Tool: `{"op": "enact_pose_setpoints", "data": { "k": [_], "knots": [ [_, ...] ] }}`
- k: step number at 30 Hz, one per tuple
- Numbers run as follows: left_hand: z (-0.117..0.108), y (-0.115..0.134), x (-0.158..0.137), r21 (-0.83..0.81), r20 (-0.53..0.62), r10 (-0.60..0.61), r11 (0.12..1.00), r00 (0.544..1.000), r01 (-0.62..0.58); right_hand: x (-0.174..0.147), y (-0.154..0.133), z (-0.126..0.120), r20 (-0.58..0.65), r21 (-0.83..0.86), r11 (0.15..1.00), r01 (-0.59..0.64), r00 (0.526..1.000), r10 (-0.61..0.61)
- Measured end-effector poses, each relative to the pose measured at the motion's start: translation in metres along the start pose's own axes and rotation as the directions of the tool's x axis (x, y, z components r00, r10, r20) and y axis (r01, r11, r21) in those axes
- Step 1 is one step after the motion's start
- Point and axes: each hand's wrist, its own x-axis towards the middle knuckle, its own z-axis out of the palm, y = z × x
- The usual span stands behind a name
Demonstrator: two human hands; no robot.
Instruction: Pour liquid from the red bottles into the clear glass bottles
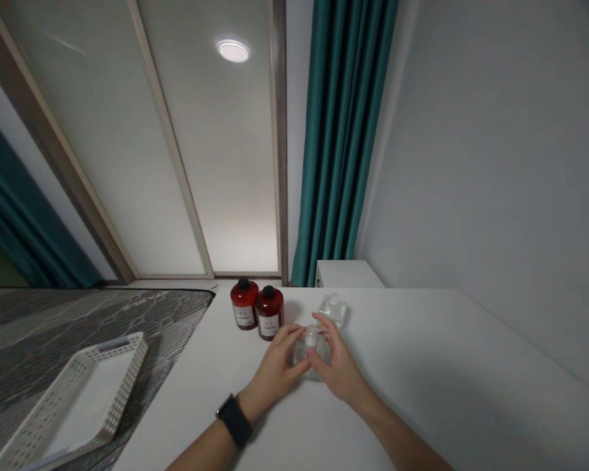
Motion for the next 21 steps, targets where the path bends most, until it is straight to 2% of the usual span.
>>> {"op": "enact_pose_setpoints", "data": {
  "k": [5,12,16,21],
  "knots": [
    [-0.0003,-0.0033,-0.0005,0.021,0.012,-0.009,1.0,1.0,0.009,0.0007,0.0033,0.0003,-0.061,0.02,1.0,0.023,0.998,-0.022],
    [-0.0004,0.0016,0.0023,0.003,0.014,-0.015,1.0,1.0,0.015,0.0021,0.0028,-0.0017,0.014,0.097,0.994,0.041,0.999,-0.042],
    [-0.0003,0.0049,0.0028,-0.01,-0.01,-0.034,0.999,0.999,0.034,0.0017,0.0024,-0.0002,-0.055,0.065,0.996,0.062,0.997,-0.058],
    [0.0007,0.0044,0.0021,-0.029,-0.004,-0.052,0.998,0.999,0.052,0.0008,0.0006,-0.0007,0.035,0.09,0.995,0.047,0.998,-0.05]
  ]
}}
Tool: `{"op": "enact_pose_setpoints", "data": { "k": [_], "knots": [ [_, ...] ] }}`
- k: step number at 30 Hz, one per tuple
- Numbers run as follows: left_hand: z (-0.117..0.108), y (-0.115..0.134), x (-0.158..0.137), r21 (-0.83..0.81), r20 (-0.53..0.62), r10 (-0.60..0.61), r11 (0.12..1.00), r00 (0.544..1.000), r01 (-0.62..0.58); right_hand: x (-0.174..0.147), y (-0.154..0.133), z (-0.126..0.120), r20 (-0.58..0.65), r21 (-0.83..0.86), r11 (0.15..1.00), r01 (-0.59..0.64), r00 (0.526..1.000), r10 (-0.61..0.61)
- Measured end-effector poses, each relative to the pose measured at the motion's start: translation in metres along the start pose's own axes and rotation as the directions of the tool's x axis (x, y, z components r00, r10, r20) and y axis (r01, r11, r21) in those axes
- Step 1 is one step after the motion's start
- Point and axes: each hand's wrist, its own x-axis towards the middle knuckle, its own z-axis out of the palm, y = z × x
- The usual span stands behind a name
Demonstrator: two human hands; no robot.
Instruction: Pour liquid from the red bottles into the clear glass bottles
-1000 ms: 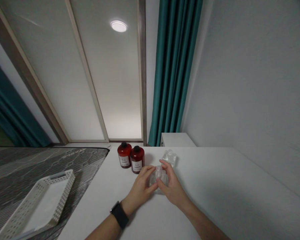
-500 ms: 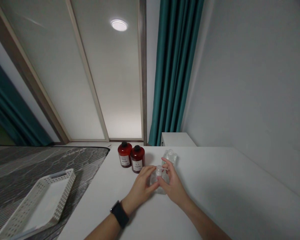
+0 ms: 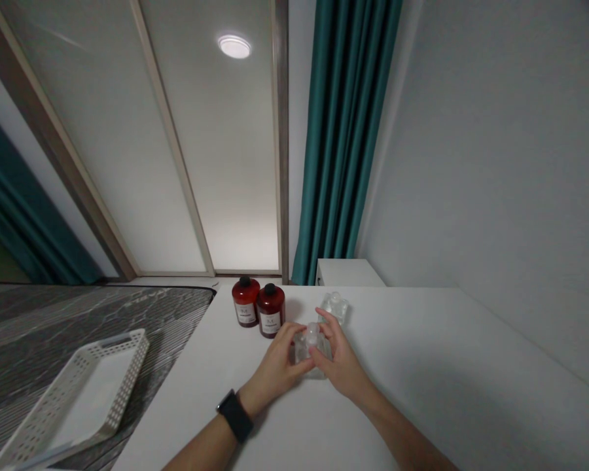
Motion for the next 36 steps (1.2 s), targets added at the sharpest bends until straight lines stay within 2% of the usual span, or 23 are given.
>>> {"op": "enact_pose_setpoints", "data": {
  "k": [5,9,14,20,28,36],
  "knots": [
    [0.001,-0.002,-0.001,-0.001,-0.008,-0.046,0.999,0.999,0.046,0.0,-0.002,0.0,-0.063,-0.023,1.0,0.008,0.998,-0.01],
    [0.001,-0.002,0.0,-0.023,0.01,-0.065,0.998,0.998,0.066,0.0,0.0,0.0,-0.01,-0.008,1.0,-0.025,1.0,0.025],
    [0.001,-0.001,0.0,-0.033,-0.005,-0.067,0.997,0.998,0.067,0.0,0.004,0.001,-0.093,-0.032,0.999,-0.027,0.995,0.024],
    [-0.001,0.0,0.0,-0.046,0.019,-0.073,0.996,0.997,0.074,0.004,0.002,0.0,-0.063,0.011,0.998,-0.061,0.996,0.062],
    [-0.001,0.002,0.0,-0.061,0.027,-0.104,0.993,0.994,0.105,0.009,0.001,-0.003,-0.129,0.069,0.997,0.019,0.992,-0.01],
    [-0.001,0.002,0.0,-0.048,0.03,-0.12,0.992,0.992,0.121,0.01,-0.002,-0.003,-0.229,0.125,0.99,-0.06,0.969,0.088]
  ]
}}
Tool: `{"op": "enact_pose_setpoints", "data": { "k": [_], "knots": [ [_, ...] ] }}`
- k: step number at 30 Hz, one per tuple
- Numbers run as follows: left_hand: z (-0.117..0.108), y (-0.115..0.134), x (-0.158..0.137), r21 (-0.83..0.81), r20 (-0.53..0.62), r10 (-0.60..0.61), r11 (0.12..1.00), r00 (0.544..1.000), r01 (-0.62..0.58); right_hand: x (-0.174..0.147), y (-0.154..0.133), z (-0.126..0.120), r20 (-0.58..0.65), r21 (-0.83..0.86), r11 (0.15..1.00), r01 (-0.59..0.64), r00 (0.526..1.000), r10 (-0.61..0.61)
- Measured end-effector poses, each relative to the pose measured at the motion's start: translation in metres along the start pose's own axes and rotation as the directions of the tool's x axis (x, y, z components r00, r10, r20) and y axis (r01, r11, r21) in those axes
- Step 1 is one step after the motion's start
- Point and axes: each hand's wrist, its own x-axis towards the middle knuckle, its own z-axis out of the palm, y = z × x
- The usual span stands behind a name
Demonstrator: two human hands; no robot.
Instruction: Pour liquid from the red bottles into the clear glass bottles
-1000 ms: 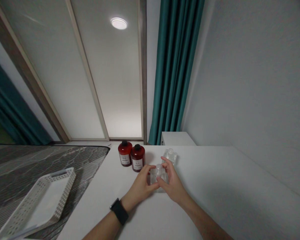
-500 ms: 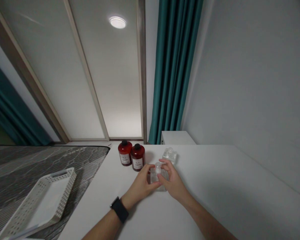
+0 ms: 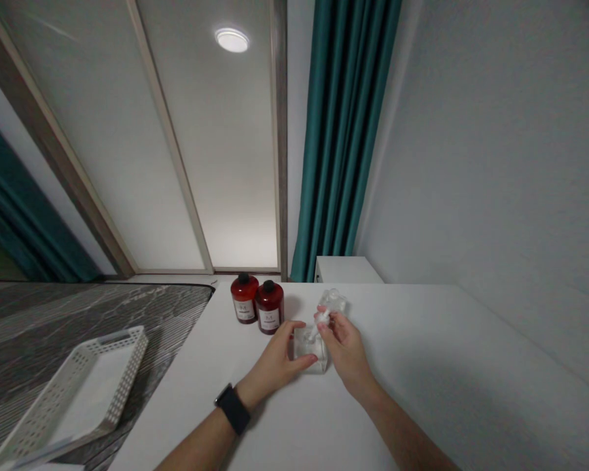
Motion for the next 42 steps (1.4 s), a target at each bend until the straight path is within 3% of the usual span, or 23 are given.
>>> {"op": "enact_pose_setpoints", "data": {
  "k": [5,22,29,36,42],
  "knots": [
    [0.0,0.0,-0.001,0.007,0.001,0.002,1.0,1.0,-0.002,0.0,-0.005,0.002,0.002,-0.018,1.0,-0.024,1.0,0.024],
    [-0.001,0.001,-0.001,0.016,0.006,-0.009,1.0,1.0,0.009,0.0,-0.012,0.002,-0.155,0.07,0.997,-0.046,0.986,0.056],
    [-0.001,0.001,-0.001,0.015,0.013,-0.019,1.0,1.0,0.019,0.001,-0.014,0.003,-0.169,0.109,0.988,-0.109,0.977,0.127],
    [0.0,0.001,-0.001,0.031,0.033,-0.001,1.0,0.999,0.0,0.002,-0.004,0.004,-0.153,0.292,0.936,-0.197,0.956,0.249],
    [-0.001,-0.001,-0.001,0.054,0.039,0.016,0.998,0.999,-0.018,0.001,-0.005,0.004,-0.182,0.316,0.93,-0.188,0.95,0.254]
  ]
}}
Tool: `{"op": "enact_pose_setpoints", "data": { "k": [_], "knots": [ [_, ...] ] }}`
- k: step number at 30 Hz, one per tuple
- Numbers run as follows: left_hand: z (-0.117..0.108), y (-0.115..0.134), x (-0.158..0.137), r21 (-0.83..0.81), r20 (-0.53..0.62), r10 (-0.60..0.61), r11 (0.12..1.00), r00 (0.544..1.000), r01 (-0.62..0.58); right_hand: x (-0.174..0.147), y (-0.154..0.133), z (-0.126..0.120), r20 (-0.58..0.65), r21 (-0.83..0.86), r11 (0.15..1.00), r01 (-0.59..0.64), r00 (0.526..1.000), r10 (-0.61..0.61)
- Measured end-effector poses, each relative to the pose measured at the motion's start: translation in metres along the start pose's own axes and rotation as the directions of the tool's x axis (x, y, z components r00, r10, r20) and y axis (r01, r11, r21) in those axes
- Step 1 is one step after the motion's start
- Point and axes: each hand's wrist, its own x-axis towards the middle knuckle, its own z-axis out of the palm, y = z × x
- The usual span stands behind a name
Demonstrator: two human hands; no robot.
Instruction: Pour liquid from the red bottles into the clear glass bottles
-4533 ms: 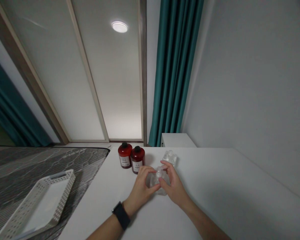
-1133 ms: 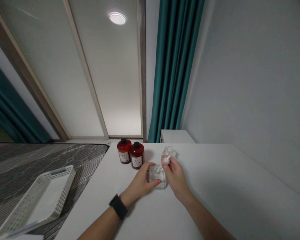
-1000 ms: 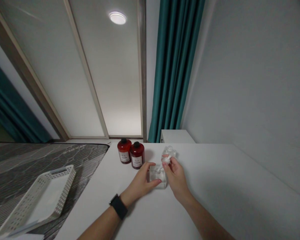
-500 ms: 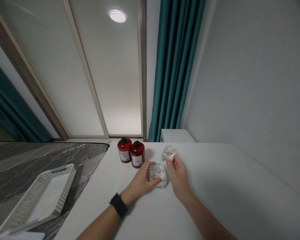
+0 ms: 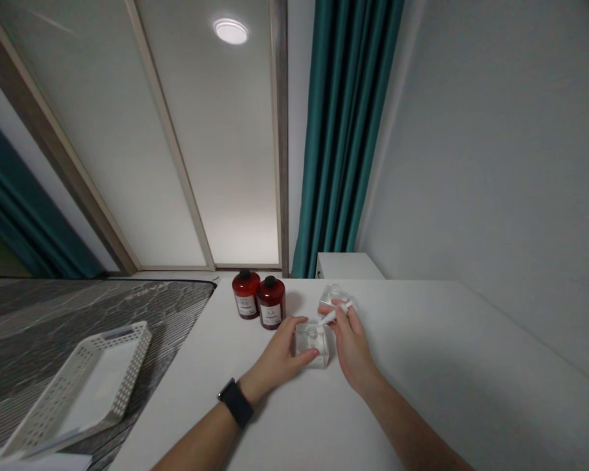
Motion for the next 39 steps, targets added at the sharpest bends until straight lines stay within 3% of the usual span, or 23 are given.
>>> {"op": "enact_pose_setpoints", "data": {
  "k": [22,29,34,39],
  "knots": [
    [0.001,-0.005,0.0,0.017,0.013,0.015,1.0,1.0,-0.015,-0.003,-0.004,0.0,0.025,-0.067,0.995,0.069,0.997,-0.067],
    [0.0,-0.006,-0.001,0.022,0.01,0.023,1.0,1.0,-0.023,0.004,-0.014,-0.003,0.013,0.045,0.996,0.076,0.997,-0.077],
    [0.0,-0.007,-0.001,0.022,0.009,0.043,0.999,0.999,-0.043,0.007,-0.022,-0.004,0.027,0.148,0.989,0.004,1.0,-0.008],
    [0.0,-0.006,0.0,0.026,0.014,0.019,0.999,1.0,-0.019,0.009,-0.026,-0.008,0.071,0.053,0.997,0.061,0.995,-0.065]
  ]
}}
